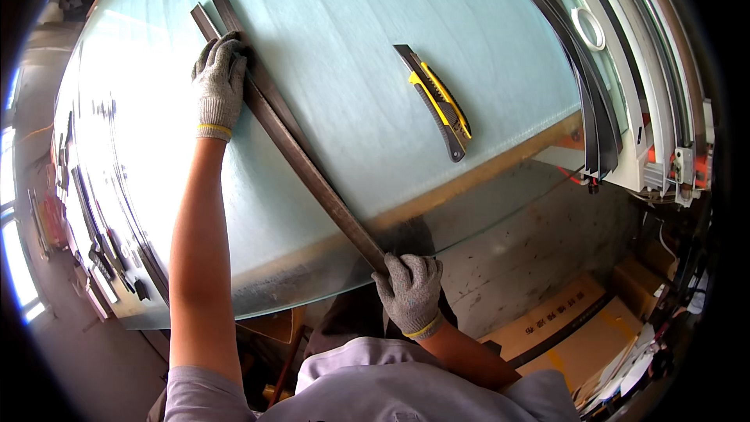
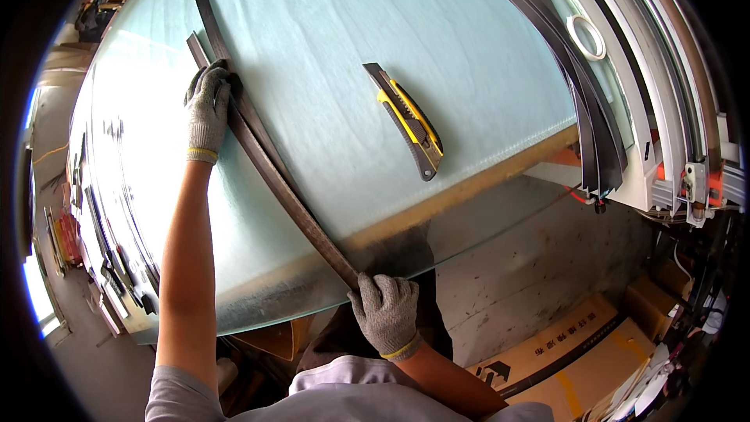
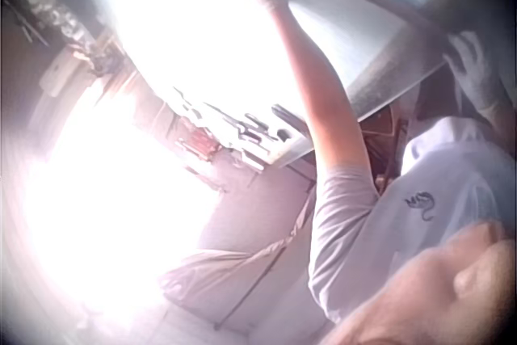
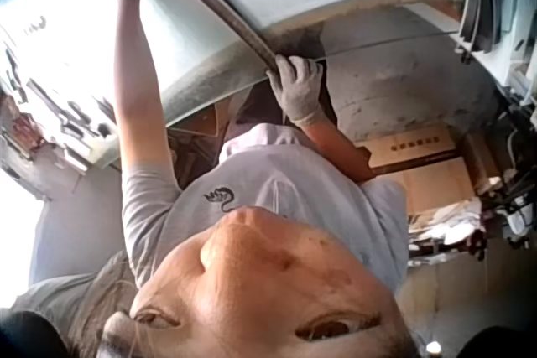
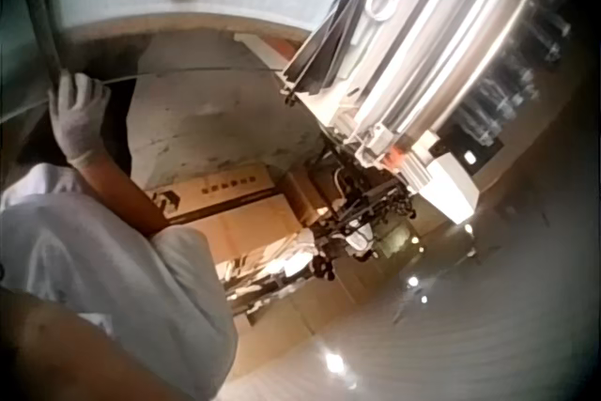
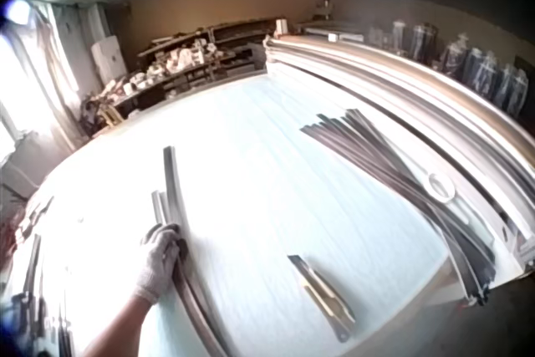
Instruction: The person aligns a long strip of dark rubber seal against a straight edge on a workbench. Using a utility knife, they score the seal along the edge and snap it to separate a section. The person then picks up the cut piece and places it aside before repeating the process with another strip.
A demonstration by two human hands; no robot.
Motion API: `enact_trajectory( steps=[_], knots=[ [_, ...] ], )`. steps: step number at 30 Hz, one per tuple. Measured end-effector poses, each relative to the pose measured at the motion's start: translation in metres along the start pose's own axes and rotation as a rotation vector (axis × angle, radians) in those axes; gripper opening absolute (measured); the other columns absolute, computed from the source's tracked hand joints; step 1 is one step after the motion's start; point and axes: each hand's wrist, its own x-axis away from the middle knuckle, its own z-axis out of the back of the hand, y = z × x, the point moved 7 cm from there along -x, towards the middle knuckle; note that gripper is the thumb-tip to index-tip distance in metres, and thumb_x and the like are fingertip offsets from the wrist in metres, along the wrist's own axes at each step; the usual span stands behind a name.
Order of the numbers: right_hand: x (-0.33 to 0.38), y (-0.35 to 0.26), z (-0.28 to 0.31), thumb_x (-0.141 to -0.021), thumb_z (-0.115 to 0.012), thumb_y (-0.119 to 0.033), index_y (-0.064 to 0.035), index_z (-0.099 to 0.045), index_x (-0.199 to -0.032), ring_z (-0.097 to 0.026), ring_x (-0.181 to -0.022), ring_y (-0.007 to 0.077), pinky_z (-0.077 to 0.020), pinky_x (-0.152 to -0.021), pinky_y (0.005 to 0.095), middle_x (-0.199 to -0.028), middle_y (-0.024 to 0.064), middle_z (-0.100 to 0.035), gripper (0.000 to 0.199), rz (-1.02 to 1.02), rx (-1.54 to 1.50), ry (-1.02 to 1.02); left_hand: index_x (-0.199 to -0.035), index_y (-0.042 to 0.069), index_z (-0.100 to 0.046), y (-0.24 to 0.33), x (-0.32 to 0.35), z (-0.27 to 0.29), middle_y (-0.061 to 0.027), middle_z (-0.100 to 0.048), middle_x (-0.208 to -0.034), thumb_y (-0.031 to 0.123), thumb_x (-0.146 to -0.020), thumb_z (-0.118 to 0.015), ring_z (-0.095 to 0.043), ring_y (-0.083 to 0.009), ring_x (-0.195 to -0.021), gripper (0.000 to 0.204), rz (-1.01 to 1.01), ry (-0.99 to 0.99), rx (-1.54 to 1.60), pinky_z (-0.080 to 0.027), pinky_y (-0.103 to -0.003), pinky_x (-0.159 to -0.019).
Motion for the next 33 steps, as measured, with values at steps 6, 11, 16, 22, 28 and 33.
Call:
enact_trajectory(
  steps=[6, 11, 16, 22, 28, 33],
  knots=[
    [0.002, 0.0, -0.001, -0.083, -0.078, -0.028, -0.0075, -0.066, -0.114, -0.056, -0.086, 0.0294, -0.0439, -0.075, 0.047, -0.101, 0.0086, -0.055, 0.04, 0.011, 0.003, 0.003, -0.128, 0.008, -0.065, -0.002, -0.001, -0.001, -0.0113, -0.062, -0.141, 0.018, -0.102, -0.058, -0.053, -0.0344, -0.134, 0.029, 0.006, -0.008, 0.018, -0.039, -0.046, -0.116],
    [0.002, -0.001, 0.0, -0.083, -0.078, -0.028, -0.0073, -0.066, -0.114, -0.056, -0.086, 0.0294, -0.0438, -0.074, 0.047, -0.101, 0.0086, -0.055, 0.039, 0.014, 0.014, 0.011, -0.128, 0.009, -0.065, 0.0, -0.002, 0.003, -0.0113, -0.062, -0.14, 0.017, -0.102, -0.057, -0.053, -0.035, -0.134, 0.028, -0.002, 0.008, 0.032, -0.039, -0.046, -0.116],
    [0.001, -0.001, -0.002, -0.083, -0.078, -0.028, -0.0071, -0.066, -0.114, -0.056, -0.086, 0.0294, -0.0437, -0.074, 0.047, -0.101, 0.0084, -0.055, 0.039, 0.01, 0.017, -0.005, -0.127, 0.01, -0.065, -0.003, 0.0, -0.003, -0.0101, -0.061, -0.141, 0.018, -0.1, -0.059, -0.052, -0.0347, -0.135, 0.028, 0.006, 0.0, 0.035, -0.038, -0.048, -0.116],
    [0.0, -0.001, 0.001, -0.084, -0.078, -0.029, -0.0072, -0.066, -0.113, -0.057, -0.085, 0.0291, -0.0444, -0.074, 0.0464, -0.1, 0.0082, -0.057, 0.038, 0.033, 0.016, -0.005, -0.124, 0.012, -0.066, -0.008, 0.002, -0.004, -0.0112, -0.052, -0.149, 0.021, -0.097, -0.063, -0.048, -0.0357, -0.138, 0.03, 0.04, 0.073, 0.002, -0.035, -0.05, -0.116],
    [-0.003, 0.001, 0.003, -0.08, -0.081, -0.024, -0.0061, -0.065, -0.116, -0.056, -0.089, 0.0302, -0.0447, -0.081, 0.0468, -0.101, 0.0085, -0.057, 0.044, 0.021, -0.028, -0.056, -0.13, 0.012, -0.063, -0.002, 0.002, 0.0, -0.0127, -0.049, -0.15, 0.02, -0.1, -0.06, -0.047, -0.0359, -0.138, 0.03, 0.041, 0.046, -0.062, -0.037, -0.049, -0.115],
    [-0.016, 0.008, 0.023, -0.085, -0.078, -0.023, -0.005, -0.064, -0.119, -0.06, -0.091, 0.0333, -0.0481, -0.081, 0.0462, -0.103, 0.0114, -0.059, 0.041, 0.01, -0.19, -0.06, -0.131, 0.016, -0.063, -0.002, 0.014, 0.02, -0.015, -0.051, -0.148, 0.013, -0.095, -0.064, -0.049, -0.0373, -0.136, 0.036, 0.158, 0.183, 0.16, -0.04, -0.048, -0.113]
  ],
)
